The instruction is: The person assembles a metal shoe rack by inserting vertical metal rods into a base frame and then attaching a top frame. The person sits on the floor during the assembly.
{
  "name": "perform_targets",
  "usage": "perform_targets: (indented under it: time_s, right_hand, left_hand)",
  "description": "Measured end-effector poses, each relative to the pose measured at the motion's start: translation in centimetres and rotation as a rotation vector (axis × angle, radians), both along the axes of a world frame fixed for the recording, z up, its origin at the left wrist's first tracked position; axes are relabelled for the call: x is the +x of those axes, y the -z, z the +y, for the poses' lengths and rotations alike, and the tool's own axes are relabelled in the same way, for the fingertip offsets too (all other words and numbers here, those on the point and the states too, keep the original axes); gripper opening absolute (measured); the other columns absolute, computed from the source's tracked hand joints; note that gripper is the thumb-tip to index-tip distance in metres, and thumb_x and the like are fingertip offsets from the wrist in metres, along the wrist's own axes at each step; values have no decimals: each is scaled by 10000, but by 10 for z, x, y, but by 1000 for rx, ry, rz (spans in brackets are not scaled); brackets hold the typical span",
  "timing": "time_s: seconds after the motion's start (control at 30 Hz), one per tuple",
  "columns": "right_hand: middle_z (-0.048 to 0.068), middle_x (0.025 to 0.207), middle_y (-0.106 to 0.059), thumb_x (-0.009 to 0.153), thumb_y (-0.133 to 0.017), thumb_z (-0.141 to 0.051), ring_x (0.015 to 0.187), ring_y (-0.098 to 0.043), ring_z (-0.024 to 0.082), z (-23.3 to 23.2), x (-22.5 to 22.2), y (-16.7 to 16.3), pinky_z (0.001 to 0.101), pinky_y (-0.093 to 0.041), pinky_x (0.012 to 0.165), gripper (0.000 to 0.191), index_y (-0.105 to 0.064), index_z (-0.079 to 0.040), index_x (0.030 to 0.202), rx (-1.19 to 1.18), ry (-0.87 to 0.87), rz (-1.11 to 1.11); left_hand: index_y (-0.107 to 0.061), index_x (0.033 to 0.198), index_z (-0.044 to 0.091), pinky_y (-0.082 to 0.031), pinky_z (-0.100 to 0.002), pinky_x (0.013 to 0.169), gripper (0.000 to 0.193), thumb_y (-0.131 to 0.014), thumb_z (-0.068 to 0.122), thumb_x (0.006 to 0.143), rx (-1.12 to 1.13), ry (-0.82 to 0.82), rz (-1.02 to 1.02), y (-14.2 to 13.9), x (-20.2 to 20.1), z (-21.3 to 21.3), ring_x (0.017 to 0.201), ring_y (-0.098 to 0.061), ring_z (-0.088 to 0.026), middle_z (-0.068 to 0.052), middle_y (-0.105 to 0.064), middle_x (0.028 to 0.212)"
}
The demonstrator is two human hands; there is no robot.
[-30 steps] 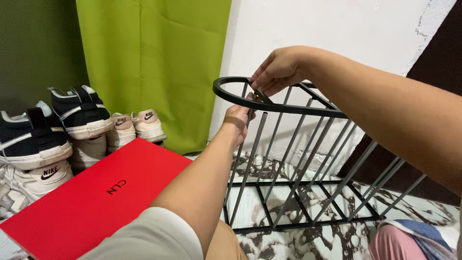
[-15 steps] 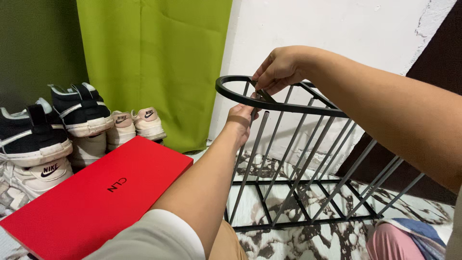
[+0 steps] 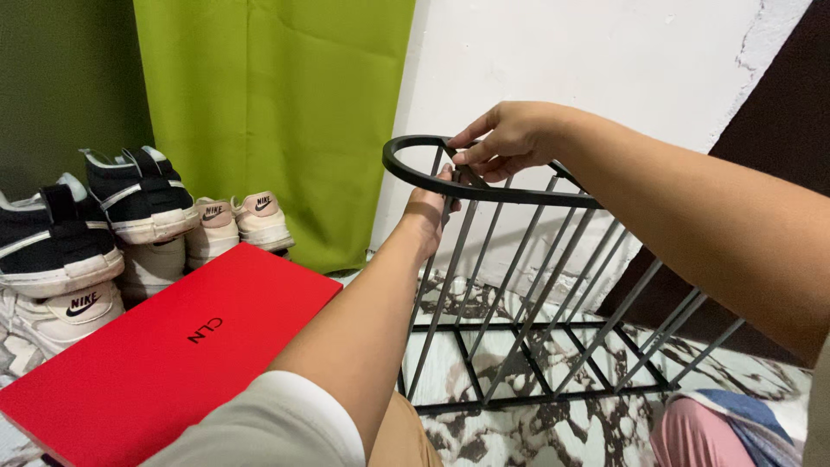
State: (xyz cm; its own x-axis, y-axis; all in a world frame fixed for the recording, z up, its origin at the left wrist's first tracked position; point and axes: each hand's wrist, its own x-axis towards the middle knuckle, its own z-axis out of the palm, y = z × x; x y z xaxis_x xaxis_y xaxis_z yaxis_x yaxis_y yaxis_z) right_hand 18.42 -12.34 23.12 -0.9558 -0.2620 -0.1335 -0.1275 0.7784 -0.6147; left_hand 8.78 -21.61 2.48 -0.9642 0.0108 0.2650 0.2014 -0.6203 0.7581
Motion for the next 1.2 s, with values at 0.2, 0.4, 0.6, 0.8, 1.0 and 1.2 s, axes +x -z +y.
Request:
perform_targets:
  time_s: [0.2,0.4,0.6,0.8,1.0,1.2]
  right_hand:
    - [110,1014,-741,947,-675,-228,855,-720,190,13,6,3,328,-620,766,396,-680,-146,1335,89,-118,109]
    - [114,1312,-685,858,-730,-178,1156,-690,255,38,47,4,375,-562,949,495,-657,-149,1347,264,-604,509]
    - [107,1343,-624,719,-819,-55,1093,-704,233,37,90,4,358,-568,898,634,-706,-190,1327,421,-563,574]
    - [118,899,-801,789,-810,-72,791,-789,203,33,109,4,340,-626,755,479,-730,-210,1241,492,-365,606]
    - [118,870,-813,787,-801,-59,770,-796,182,35,115,0,319,-628,748,462,-731,-167,1232,431,-399,595]
    - [101,993,-802,758,-801,-27,854,-797,173,40,114,4,323,-637,793,423,-729,-90,1170,362,-428,620]
  left_hand:
    - [-665,1088,80,-497,-297,862,223,-556,248,989,-64,-393,77,19,44,6,964,-638,-133,-15,-705,1036]
    - [-685,1137,-18,-525,-323,952,254,-567,146,981,10,-471,296,24,127,6,1045,-654,-159,-84,-710,1108]
    - [-700,1186,-25,-544,-263,818,288,-705,142,951,98,-202,236,-17,160,17,885,-679,-111,-65,-748,1042]
    - [-735,1150,-36,-534,-239,788,276,-719,160,957,30,-247,231,-19,165,20,874,-677,-83,-61,-773,1019]
    - [-734,1164,-5,-527,-233,783,256,-702,148,963,48,-253,236,-19,164,24,872,-672,-73,-54,-775,1026]
    - [-744,1176,15,-505,-235,749,261,-711,138,948,25,-271,192,-24,169,26,852,-657,-70,-46,-779,1008]
